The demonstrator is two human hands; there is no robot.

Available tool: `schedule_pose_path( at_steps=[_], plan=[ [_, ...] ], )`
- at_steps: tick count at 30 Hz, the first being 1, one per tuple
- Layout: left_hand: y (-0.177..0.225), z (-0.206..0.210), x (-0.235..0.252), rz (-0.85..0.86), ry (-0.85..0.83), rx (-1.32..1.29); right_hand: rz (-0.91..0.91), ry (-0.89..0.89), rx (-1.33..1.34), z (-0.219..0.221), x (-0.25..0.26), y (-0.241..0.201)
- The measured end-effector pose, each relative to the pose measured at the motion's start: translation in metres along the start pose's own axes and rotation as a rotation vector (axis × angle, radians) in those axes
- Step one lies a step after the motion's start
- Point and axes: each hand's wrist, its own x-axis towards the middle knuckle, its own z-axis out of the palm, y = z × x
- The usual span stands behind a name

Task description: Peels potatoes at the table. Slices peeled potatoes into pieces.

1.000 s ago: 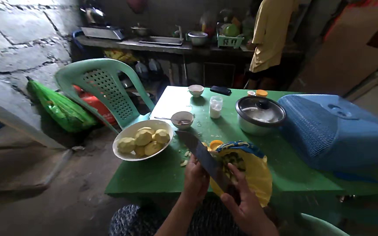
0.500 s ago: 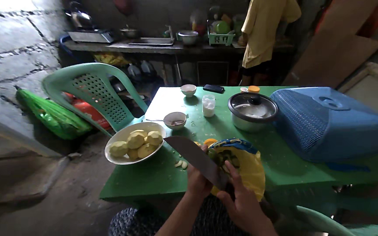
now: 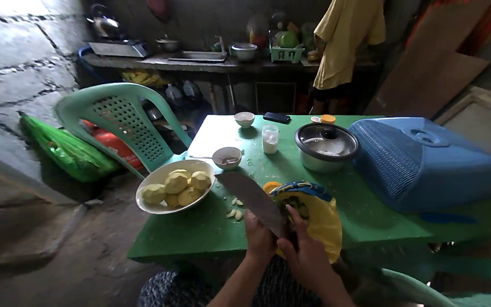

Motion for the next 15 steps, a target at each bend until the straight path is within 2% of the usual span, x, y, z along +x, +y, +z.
schedule_pose_path(
  at_steps=[9,15],
  plan=[
    [-0.005,-0.007,0.006,0.027,0.053,0.13,0.06,-0.071,0.161,0.007,0.011,0.001],
    [0.0,-0.011,0.012,-0.087,-0.03,0.064,0.052,-0.096,0.128,0.005,0.012,0.008]
  ],
)
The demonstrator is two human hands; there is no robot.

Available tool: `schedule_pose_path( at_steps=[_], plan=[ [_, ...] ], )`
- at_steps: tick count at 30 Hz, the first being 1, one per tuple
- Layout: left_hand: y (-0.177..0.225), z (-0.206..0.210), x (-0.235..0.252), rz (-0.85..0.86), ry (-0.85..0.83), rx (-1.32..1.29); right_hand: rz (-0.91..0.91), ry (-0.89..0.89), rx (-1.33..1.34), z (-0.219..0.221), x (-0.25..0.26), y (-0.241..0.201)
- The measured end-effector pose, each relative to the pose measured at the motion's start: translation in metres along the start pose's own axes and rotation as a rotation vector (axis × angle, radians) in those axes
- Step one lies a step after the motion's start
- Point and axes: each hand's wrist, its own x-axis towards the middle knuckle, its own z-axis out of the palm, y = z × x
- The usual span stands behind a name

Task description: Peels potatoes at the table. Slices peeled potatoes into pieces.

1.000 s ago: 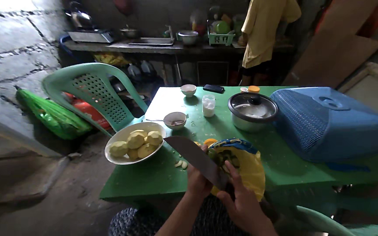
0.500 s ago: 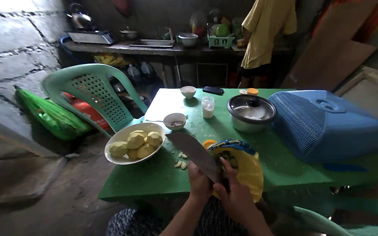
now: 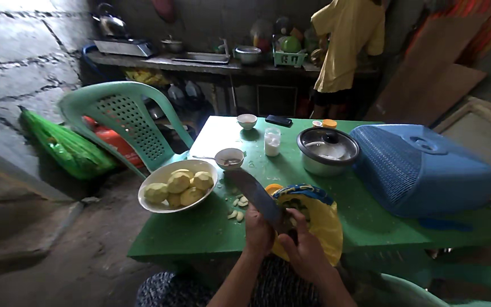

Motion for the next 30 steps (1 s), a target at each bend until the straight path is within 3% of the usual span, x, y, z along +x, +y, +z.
schedule_pose_path(
  at_steps=[7,11,13,18,21,25,30],
  plan=[
    [-0.006,0.01,-0.008,0.323,0.106,0.266,0.011,0.0,0.187,0.001,0.005,-0.004],
    [-0.006,0.006,-0.007,0.153,0.034,0.148,0.003,0.048,0.073,0.001,0.004,-0.006],
    [-0.006,0.005,-0.009,0.152,0.043,0.137,0.009,0.057,0.058,0.002,0.005,-0.007],
    [-0.012,0.017,-0.021,0.468,0.002,0.323,0.105,0.077,0.424,-0.006,0.02,-0.006],
    [-0.014,0.024,-0.021,0.335,-0.003,0.242,0.073,0.107,0.492,-0.013,0.023,-0.001],
    [-0.015,0.013,-0.015,0.079,0.08,0.149,0.105,0.102,0.336,-0.017,0.019,0.002],
    [0.0,-0.007,-0.008,0.1,0.06,0.035,0.231,0.071,0.247,-0.018,0.014,0.012]
  ],
)
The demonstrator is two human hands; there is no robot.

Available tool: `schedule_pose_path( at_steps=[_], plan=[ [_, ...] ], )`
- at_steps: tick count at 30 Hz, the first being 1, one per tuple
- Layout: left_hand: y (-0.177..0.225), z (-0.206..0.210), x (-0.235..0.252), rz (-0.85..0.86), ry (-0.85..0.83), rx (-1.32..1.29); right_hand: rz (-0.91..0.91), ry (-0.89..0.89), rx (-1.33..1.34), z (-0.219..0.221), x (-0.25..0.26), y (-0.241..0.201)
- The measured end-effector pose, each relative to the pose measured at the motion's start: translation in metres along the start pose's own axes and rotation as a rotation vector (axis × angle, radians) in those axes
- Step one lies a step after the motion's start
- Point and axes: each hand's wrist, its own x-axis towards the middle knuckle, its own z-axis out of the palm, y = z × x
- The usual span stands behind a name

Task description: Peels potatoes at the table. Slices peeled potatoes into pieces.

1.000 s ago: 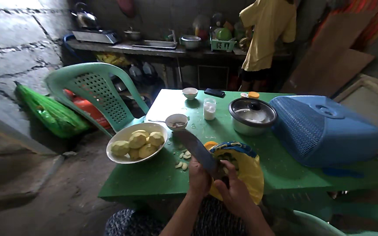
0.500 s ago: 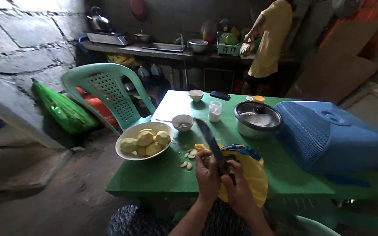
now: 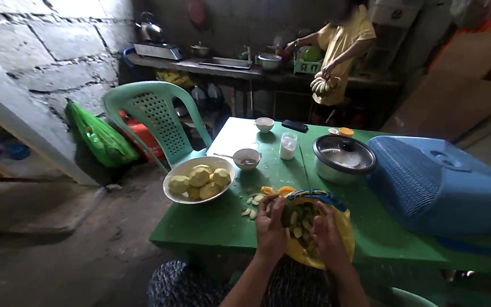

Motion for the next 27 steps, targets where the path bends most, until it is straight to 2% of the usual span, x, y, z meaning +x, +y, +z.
schedule_pose_path(
  at_steps=[6,10,13,16,23,27],
  plan=[
    [0.009,-0.006,0.015,-0.11,0.03,-0.155,-0.037,0.018,-0.067,-0.002,-0.007,-0.01],
    [0.012,0.006,0.013,-0.195,0.033,-0.219,-0.192,-0.028,-0.206,0.004,-0.021,-0.018],
    [0.004,0.004,0.003,-0.122,-0.073,-0.238,-0.279,-0.039,-0.356,0.011,-0.033,-0.02],
    [0.001,0.008,-0.001,-0.105,-0.055,-0.233,-0.331,0.003,-0.444,0.015,-0.037,-0.018],
    [-0.003,0.013,-0.003,-0.046,-0.047,-0.223,-0.326,-0.01,-0.445,0.014,-0.038,-0.015],
    [-0.001,0.02,-0.011,-0.04,0.031,-0.173,-0.33,0.04,-0.462,0.018,-0.033,-0.013]
  ],
)
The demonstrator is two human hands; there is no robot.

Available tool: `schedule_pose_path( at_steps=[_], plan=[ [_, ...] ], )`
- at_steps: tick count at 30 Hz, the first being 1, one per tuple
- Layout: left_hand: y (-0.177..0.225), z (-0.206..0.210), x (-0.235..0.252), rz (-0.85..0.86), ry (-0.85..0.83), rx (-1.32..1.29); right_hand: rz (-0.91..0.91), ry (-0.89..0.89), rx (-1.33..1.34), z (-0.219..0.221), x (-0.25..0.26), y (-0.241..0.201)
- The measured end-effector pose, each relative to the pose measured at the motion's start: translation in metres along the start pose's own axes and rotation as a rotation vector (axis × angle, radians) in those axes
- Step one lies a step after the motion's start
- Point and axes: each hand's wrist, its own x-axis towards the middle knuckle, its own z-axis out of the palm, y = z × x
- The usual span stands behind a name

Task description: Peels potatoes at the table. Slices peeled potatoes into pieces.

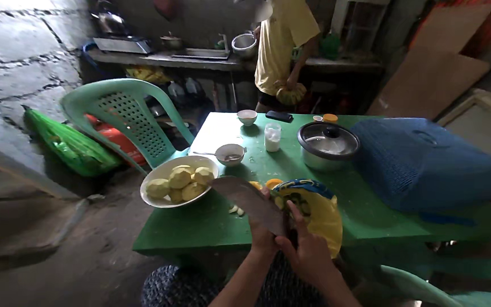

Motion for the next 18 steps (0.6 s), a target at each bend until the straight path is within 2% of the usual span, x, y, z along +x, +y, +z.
schedule_pose_path(
  at_steps=[9,13,15,18],
  plan=[
    [-0.009,-0.002,-0.007,0.035,0.004,0.189,0.135,-0.021,0.145,0.005,0.01,-0.007],
    [-0.013,0.002,-0.014,0.069,0.015,0.244,0.279,-0.017,0.291,0.001,0.022,-0.005],
    [-0.013,0.0,-0.018,0.042,-0.022,0.224,0.307,0.001,0.424,-0.003,0.029,0.007],
    [-0.008,-0.004,-0.015,-0.061,-0.051,0.167,0.338,0.02,0.466,-0.009,0.031,0.016]
  ],
)
